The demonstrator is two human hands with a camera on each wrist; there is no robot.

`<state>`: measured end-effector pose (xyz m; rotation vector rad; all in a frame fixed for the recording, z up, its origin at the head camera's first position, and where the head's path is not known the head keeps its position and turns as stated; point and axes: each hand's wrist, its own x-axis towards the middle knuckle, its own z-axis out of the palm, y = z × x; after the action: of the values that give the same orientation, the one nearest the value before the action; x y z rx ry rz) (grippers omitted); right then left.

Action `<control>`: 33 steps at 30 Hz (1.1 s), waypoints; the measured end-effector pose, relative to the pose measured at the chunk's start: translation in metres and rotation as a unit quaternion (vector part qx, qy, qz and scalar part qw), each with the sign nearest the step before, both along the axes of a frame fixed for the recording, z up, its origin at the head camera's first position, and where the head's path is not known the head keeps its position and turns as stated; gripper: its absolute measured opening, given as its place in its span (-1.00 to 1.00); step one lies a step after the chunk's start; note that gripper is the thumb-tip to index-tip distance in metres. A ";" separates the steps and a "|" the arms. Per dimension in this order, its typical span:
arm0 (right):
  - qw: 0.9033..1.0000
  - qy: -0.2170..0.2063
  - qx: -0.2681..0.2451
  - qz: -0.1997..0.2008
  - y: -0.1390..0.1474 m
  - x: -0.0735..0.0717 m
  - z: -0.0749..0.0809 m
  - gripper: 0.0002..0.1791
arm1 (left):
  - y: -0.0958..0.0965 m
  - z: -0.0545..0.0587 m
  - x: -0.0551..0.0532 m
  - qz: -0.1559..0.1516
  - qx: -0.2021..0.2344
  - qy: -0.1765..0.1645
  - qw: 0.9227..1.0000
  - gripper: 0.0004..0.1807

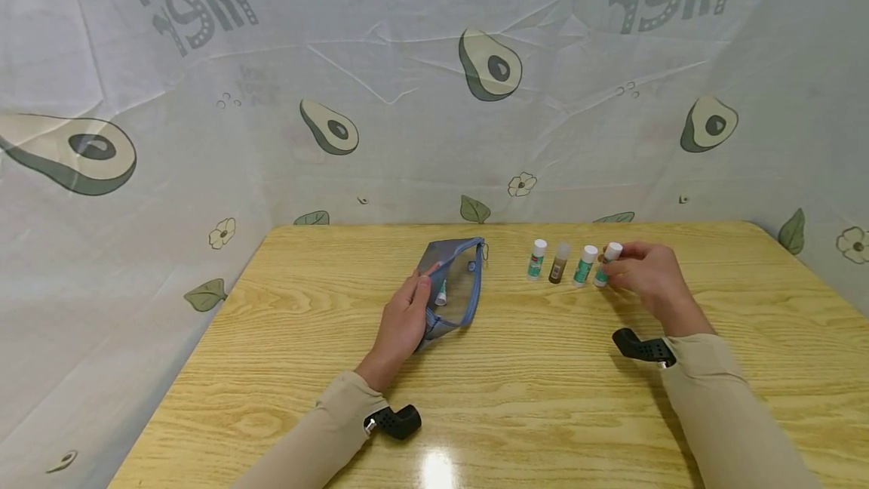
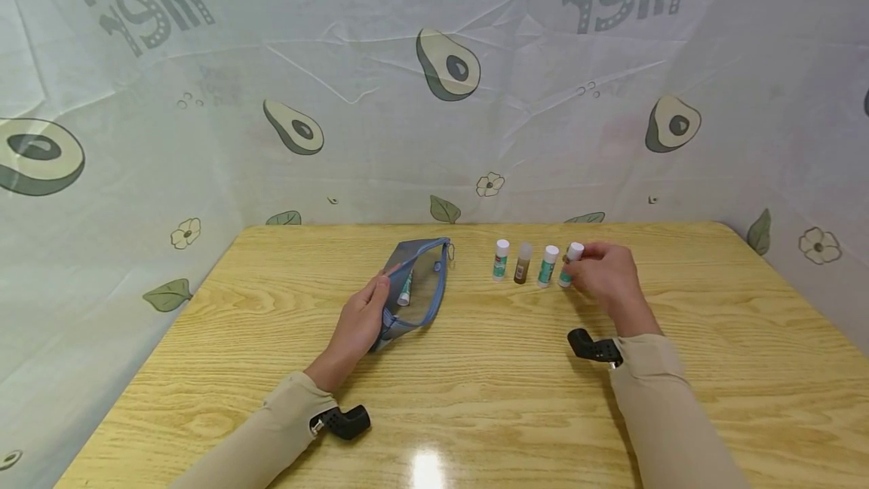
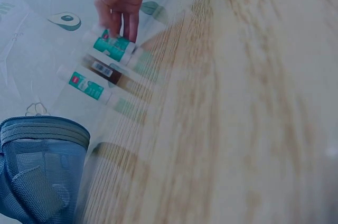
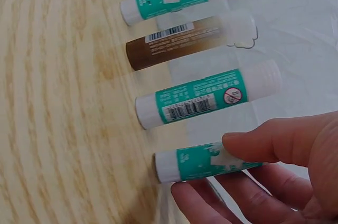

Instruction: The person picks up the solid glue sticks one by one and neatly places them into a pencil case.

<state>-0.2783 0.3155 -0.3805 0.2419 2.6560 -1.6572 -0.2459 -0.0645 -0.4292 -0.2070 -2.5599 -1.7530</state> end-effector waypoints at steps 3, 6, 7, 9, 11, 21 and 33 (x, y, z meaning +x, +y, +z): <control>1.000 -0.002 -0.003 -0.004 0.000 0.000 -0.002 -0.30 | 0.000 0.001 0.001 0.001 0.000 -0.003 1.000 -0.49; 1.000 0.009 -0.005 -0.013 -0.002 0.000 -0.003 -0.31 | 0.000 0.001 0.001 0.004 -0.002 -0.004 1.000 -0.49; 1.000 0.016 -0.008 -0.019 -0.003 -0.001 -0.003 -0.32 | 0.000 0.001 0.001 0.003 -0.003 -0.003 1.000 -0.49; 0.999 0.034 -0.015 -0.032 -0.004 -0.001 -0.003 -0.34 | 0.000 0.001 0.001 0.002 -0.004 0.002 1.000 -0.49; 0.997 0.052 -0.019 -0.047 -0.006 0.000 -0.002 -0.35 | 0.000 0.002 0.001 0.000 -0.003 0.006 1.000 -0.49; 0.990 0.109 -0.016 -0.088 -0.014 0.003 0.010 -0.35 | 0.000 0.001 0.001 -0.001 -0.002 0.009 1.000 -0.49; 0.981 0.148 0.001 -0.127 -0.026 0.009 0.028 -0.36 | -0.001 -0.001 0.001 0.001 -0.005 0.010 1.000 -0.48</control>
<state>-0.2689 0.2895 -0.3524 0.3771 2.9476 -1.8995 -0.2450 -0.0655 -0.4302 -0.2211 -2.5541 -1.7290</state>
